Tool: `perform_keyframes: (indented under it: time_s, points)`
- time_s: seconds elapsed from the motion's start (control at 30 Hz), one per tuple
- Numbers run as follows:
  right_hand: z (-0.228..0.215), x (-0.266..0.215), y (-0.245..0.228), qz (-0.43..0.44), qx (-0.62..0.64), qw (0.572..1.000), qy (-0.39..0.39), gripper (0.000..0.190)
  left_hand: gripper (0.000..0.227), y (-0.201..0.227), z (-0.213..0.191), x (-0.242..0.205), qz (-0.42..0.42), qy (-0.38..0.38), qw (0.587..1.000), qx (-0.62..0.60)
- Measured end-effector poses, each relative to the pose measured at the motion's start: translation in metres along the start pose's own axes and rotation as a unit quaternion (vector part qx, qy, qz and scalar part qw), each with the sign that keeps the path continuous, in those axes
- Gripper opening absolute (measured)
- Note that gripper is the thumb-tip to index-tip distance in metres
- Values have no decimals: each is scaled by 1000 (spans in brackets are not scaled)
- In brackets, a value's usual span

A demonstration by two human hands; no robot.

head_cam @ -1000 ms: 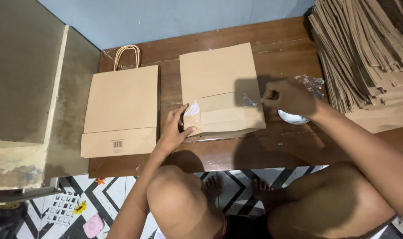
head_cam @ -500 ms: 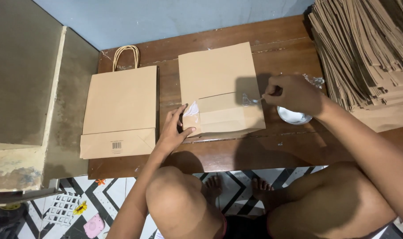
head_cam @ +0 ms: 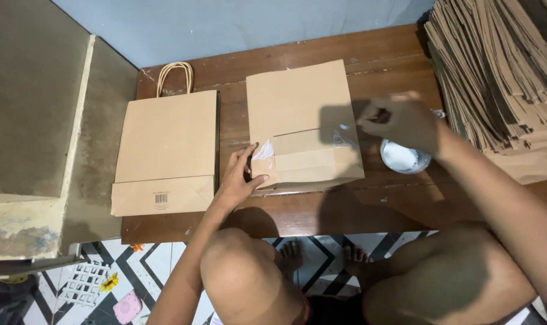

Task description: Applying glue to the bottom flaps of a brown paper bag and folding them to form the base.

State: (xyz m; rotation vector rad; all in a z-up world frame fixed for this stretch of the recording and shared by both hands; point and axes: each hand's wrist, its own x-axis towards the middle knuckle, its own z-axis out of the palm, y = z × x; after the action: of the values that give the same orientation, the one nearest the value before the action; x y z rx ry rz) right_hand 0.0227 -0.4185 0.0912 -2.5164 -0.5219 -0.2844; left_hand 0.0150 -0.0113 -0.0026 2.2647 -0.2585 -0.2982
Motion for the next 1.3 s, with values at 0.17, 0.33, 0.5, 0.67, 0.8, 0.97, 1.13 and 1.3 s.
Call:
perform_keyframes:
  time_s: [0.17, 0.33, 0.5, 0.67, 0.8, 0.97, 1.13, 1.3]
  points:
    - [-68, -7, -23, 258, -64, 945, -191, 11, 78, 13, -5, -3, 23, 6, 1000, 9]
    - [-61, -20, -20, 312, -185, 903, -231, 14, 63, 1, -8, 7, 70, 10, 997, -3]
    - [-54, -36, -27, 289, -189, 903, -255, 17, 60, 4, -17, 12, 121, 7, 975, 186]
    - [-52, -70, -11, 133, -271, 941, -156, 24, 62, 26, -25, 5, 134, -39, 971, 194]
    - [-42, -88, 3, -33, -351, 926, -131, 41, 66, 28, -25, 7, 150, -63, 971, 175]
    - [3, -113, 9, -100, -310, 923, -207, 25, 78, 20, -21, 9, 151, -80, 974, 147]
    - [45, -130, 65, -97, -284, 939, -166, 15, 101, 37, -29, 3, 101, -139, 973, 157]
    - [38, -117, 67, -74, -248, 961, -100, 18, 102, 28, -26, 0, 131, -131, 968, 172]
